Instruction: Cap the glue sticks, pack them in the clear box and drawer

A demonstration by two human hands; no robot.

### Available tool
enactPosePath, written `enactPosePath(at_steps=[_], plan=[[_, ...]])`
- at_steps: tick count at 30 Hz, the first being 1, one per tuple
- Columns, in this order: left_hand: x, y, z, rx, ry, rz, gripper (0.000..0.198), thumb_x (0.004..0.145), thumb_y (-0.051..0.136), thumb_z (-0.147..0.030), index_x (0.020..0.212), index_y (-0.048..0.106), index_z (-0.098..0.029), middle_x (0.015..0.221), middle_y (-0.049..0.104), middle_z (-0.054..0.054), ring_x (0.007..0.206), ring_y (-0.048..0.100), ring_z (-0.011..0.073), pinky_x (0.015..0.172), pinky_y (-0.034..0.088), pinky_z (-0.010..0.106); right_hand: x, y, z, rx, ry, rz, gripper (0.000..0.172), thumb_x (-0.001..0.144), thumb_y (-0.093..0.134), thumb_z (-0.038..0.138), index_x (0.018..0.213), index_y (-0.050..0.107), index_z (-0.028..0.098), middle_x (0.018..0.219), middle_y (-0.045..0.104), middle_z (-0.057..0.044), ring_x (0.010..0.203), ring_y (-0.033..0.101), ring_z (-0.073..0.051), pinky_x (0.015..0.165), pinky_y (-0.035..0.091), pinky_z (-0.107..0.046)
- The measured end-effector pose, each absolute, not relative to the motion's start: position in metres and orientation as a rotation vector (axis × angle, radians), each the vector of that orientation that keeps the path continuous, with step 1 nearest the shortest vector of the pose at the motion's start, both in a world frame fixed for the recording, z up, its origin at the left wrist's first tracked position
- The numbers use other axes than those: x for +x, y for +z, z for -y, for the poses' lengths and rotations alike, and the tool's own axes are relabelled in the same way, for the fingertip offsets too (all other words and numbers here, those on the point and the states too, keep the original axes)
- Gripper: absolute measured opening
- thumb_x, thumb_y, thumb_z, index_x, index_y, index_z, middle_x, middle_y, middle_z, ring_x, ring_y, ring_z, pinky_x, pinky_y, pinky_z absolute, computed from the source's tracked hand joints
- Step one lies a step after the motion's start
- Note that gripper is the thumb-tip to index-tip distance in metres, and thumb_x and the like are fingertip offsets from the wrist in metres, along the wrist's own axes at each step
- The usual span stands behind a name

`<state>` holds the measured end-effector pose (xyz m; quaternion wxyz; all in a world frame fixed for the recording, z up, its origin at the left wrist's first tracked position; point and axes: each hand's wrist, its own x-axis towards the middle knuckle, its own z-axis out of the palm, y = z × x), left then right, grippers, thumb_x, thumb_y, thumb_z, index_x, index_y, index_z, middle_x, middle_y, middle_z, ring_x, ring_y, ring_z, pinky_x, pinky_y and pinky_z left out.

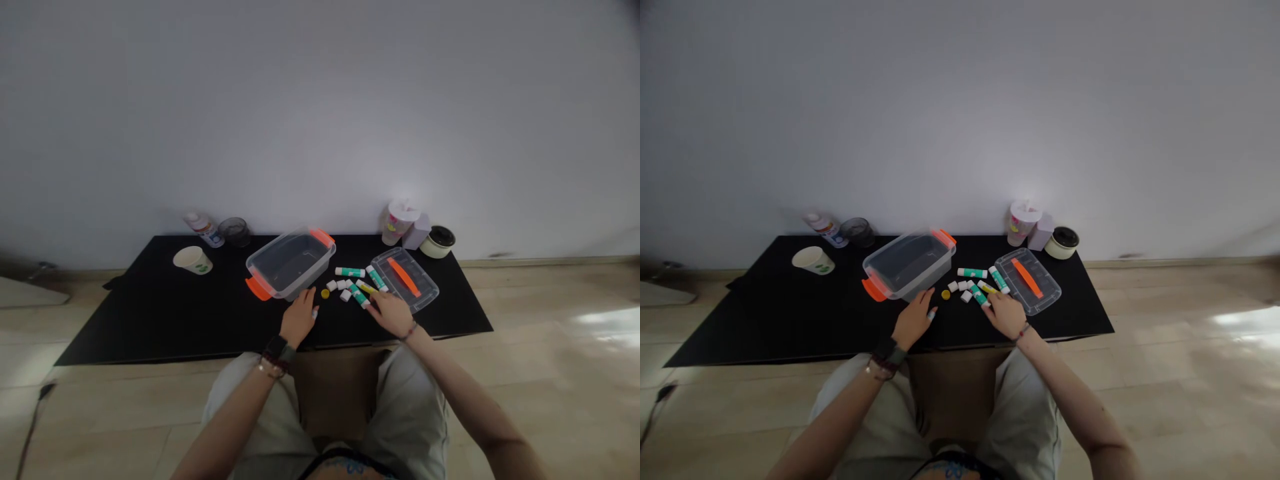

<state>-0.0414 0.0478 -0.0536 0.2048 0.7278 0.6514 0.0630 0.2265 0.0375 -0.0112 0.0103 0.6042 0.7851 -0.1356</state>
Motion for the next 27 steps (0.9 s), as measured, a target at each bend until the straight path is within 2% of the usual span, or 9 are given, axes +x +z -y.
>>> enactPosePath(at_steps=[4, 9, 12, 15, 17, 19, 20, 23, 27], plan=[[-0.058, -0.032, -0.005, 1.580, 0.231, -1.520, 0.037, 0.094, 0.059, -0.033, 0.130, 0.058, -0.022, 0.133, 0.057, 0.010, 0.113, 0.061, 0.0236, 0.094, 0.054, 0.039, 0.222, -0.012, 0.012, 1.556, -0.758, -2.469, 0.022, 0.097, 0.051, 0.038, 0.103, 0.064, 0.020, 0.101, 0.070, -0.006, 0.094, 0.067, -0.020, 0.071, 0.043, -0.027], [-0.061, -0.011, 0.032, 1.429, 0.251, -1.343, 0.031, 0.096, 0.057, -0.037, 0.123, 0.062, -0.022, 0.128, 0.060, 0.010, 0.108, 0.062, 0.0216, 0.091, 0.055, 0.041, 0.204, -0.012, 0.040, 1.123, -1.007, -2.340, 0.025, 0.093, 0.057, 0.040, 0.094, 0.067, 0.018, 0.090, 0.071, -0.007, 0.084, 0.067, -0.021, 0.066, 0.041, -0.027], [-0.067, 0.005, 0.029, 1.352, 0.341, -1.231, 0.032, 0.096, 0.057, -0.037, 0.123, 0.061, -0.021, 0.130, 0.060, 0.009, 0.109, 0.061, 0.0223, 0.092, 0.055, 0.042, 0.204, 0.022, 0.027, 0.683, -1.427, -2.298, 0.038, 0.094, 0.054, 0.052, 0.089, 0.065, 0.016, 0.079, 0.067, -0.005, 0.074, 0.062, -0.017, 0.065, 0.042, -0.025], [-0.079, 0.028, 0.008, 1.277, 0.461, -1.125, 0.032, 0.096, 0.057, -0.039, 0.119, 0.062, -0.018, 0.121, 0.063, 0.010, 0.102, 0.063, 0.0214, 0.087, 0.056, 0.041, 0.213, 0.075, 0.001, 0.387, -2.065, -2.344, 0.064, 0.092, 0.038, 0.074, 0.087, 0.062, 0.015, 0.076, 0.062, -0.005, 0.065, 0.055, -0.014, 0.061, 0.042, -0.026], [-0.084, 0.047, -0.014, 1.228, 0.549, -1.068, 0.044, 0.099, 0.041, -0.053, 0.088, 0.065, -0.018, 0.088, 0.063, 0.008, 0.080, 0.064, 0.0196, 0.070, 0.055, 0.036, 0.217, 0.103, -0.018, 0.329, -2.527, -2.431, 0.074, 0.090, 0.024, 0.081, 0.071, 0.055, 0.017, 0.063, 0.052, -0.001, 0.057, 0.047, -0.012, 0.057, 0.038, -0.027], [-0.084, 0.066, -0.039, 1.159, 0.663, -0.992, 0.068, 0.097, 0.017, -0.069, 0.062, 0.049, -0.020, 0.061, 0.046, 0.003, 0.055, 0.053, 0.0148, 0.054, 0.048, 0.031, 0.218, 0.118, -0.039, 0.259, -2.969, -2.365, 0.079, 0.086, 0.004, 0.085, 0.060, 0.043, 0.021, 0.051, 0.036, 0.003, 0.048, 0.037, -0.011, 0.051, 0.033, -0.026], [-0.081, 0.074, -0.052, 1.016, 0.796, -0.868, 0.071, 0.093, 0.012, -0.075, 0.055, 0.039, -0.020, 0.054, 0.036, 0.000, 0.047, 0.043, 0.0125, 0.048, 0.042, 0.030, 0.217, 0.118, -0.050, 0.286, -3.126, -2.271, 0.079, 0.083, -0.004, 0.085, 0.058, 0.037, 0.023, 0.049, 0.030, 0.004, 0.046, 0.032, -0.011, 0.049, 0.031, -0.026], [-0.064, 0.081, -0.083, 0.638, 0.969, -0.589, 0.070, 0.088, 0.010, -0.081, 0.053, 0.023, -0.022, 0.050, 0.023, -0.004, 0.040, 0.027, 0.0087, 0.041, 0.030, 0.025, 0.210, 0.094, -0.082, 0.530, -3.393, -1.869, 0.075, 0.078, -0.008, 0.088, 0.059, 0.026, 0.025, 0.050, 0.022, 0.007, 0.043, 0.022, -0.009, 0.043, 0.026, -0.023], [-0.043, 0.047, -0.094, 0.427, 0.803, -0.559, 0.069, 0.087, 0.012, -0.082, 0.053, 0.019, -0.022, 0.048, 0.021, -0.005, 0.039, 0.023, 0.0077, 0.038, 0.024, 0.022, 0.205, 0.027, -0.100, 0.821, -3.439, -1.376, 0.070, 0.078, 0.001, 0.091, 0.062, 0.020, 0.026, 0.049, 0.017, 0.008, 0.044, 0.011, -0.008, 0.038, 0.015, -0.021]])
